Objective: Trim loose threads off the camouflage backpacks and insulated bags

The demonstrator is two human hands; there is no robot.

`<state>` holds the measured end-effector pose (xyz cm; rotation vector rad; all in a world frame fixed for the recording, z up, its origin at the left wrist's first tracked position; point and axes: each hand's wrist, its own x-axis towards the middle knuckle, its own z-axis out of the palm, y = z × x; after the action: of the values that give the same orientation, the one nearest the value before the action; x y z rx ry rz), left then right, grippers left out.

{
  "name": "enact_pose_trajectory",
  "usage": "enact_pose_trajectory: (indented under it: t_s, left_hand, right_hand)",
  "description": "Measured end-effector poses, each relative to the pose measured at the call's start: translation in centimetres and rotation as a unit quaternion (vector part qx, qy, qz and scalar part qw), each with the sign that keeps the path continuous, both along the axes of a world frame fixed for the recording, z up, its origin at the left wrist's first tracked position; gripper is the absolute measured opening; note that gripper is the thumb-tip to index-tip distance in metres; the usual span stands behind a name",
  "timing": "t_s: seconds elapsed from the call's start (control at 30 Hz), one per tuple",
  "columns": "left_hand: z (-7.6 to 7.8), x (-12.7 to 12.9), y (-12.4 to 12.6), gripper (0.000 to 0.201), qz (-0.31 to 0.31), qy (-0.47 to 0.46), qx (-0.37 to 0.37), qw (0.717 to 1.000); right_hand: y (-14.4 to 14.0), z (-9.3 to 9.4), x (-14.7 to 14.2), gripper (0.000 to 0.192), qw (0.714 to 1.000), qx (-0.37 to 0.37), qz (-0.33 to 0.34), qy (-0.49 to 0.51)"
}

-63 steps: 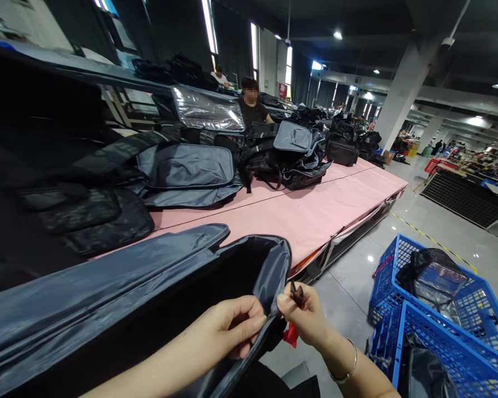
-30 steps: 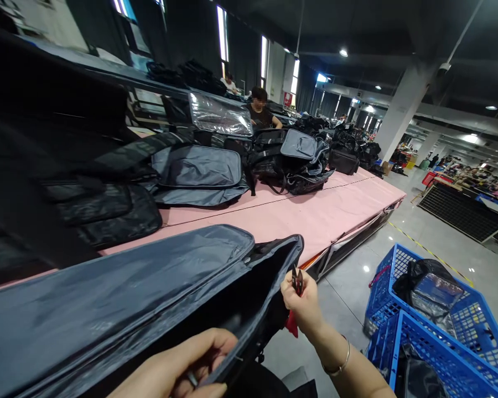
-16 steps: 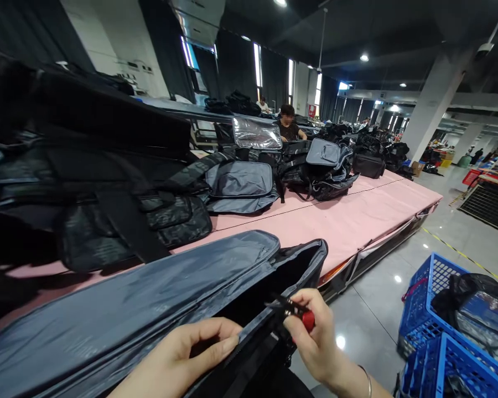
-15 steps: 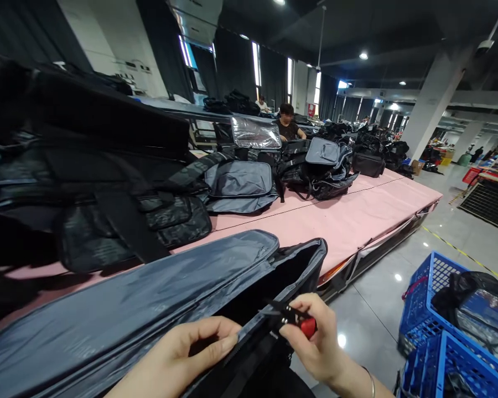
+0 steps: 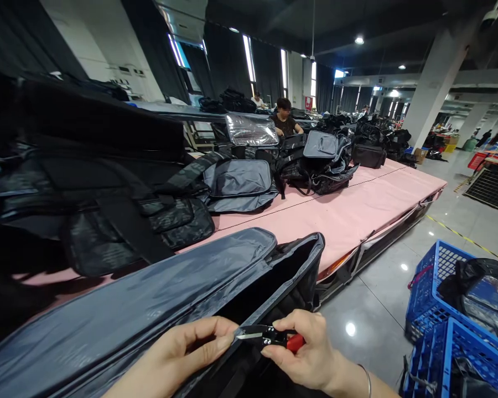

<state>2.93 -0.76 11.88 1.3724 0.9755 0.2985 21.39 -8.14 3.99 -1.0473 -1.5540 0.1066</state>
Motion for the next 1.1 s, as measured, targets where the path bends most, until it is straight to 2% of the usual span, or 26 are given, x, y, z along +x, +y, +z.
enact_pose_trajectory:
  t_s: [0.13, 0.3, 0.4, 0.67, 0.87, 1.0, 1.1]
  left_hand:
    - [-0.49, -0.13, 0.23, 0.046, -0.006, 0.002, -0.008, 1.000]
    - [-0.03, -0.01, -0.20, 0.049, 0.001, 0.002, -0.014, 1.000]
    - [0.13, 0.03, -0.38, 0.048, 0.005, 0.001, -0.017, 1.000]
    - [-0.26, -0.18, -0.31, 0.046, -0.005, -0.009, -0.019, 1.000]
    - [-0.27, -0.17, -0.30, 0.043, 0.000, -0.012, -0.021, 1.000]
    - [-0.39, -0.24, -0.18, 0.045, -0.019, 0.000, 0.003, 1.000]
    - [-0.67, -0.35, -0.51, 0.040, -0.007, 0.000, 0.016, 1.000]
  right_hand:
    - [-0.26, -0.36, 0.52, 0.018, 1.000, -0.009, 0.006, 0.011]
    - [-0.34, -0.21, 0.74, 0.015, 1.000, -0.003, 0.013, 0.003]
    - [-0.23, -0.05, 0.52, 0.015, 1.000, -0.009, 0.027, -0.002]
    - [-0.19, 0.13, 0.32, 0.013, 1.000, 0.002, 0.004, -0.023]
    - [-0.12, 0.35, 0.20, 0.010, 0.999, 0.019, 0.014, -0.027]
    - [-0.25, -0.06, 0.30, 0.012, 0.999, -0.012, 0.020, 0.024]
    - [-0.61, -0.52, 0.78, 0.016, 0.996, -0.060, 0.004, 0.064]
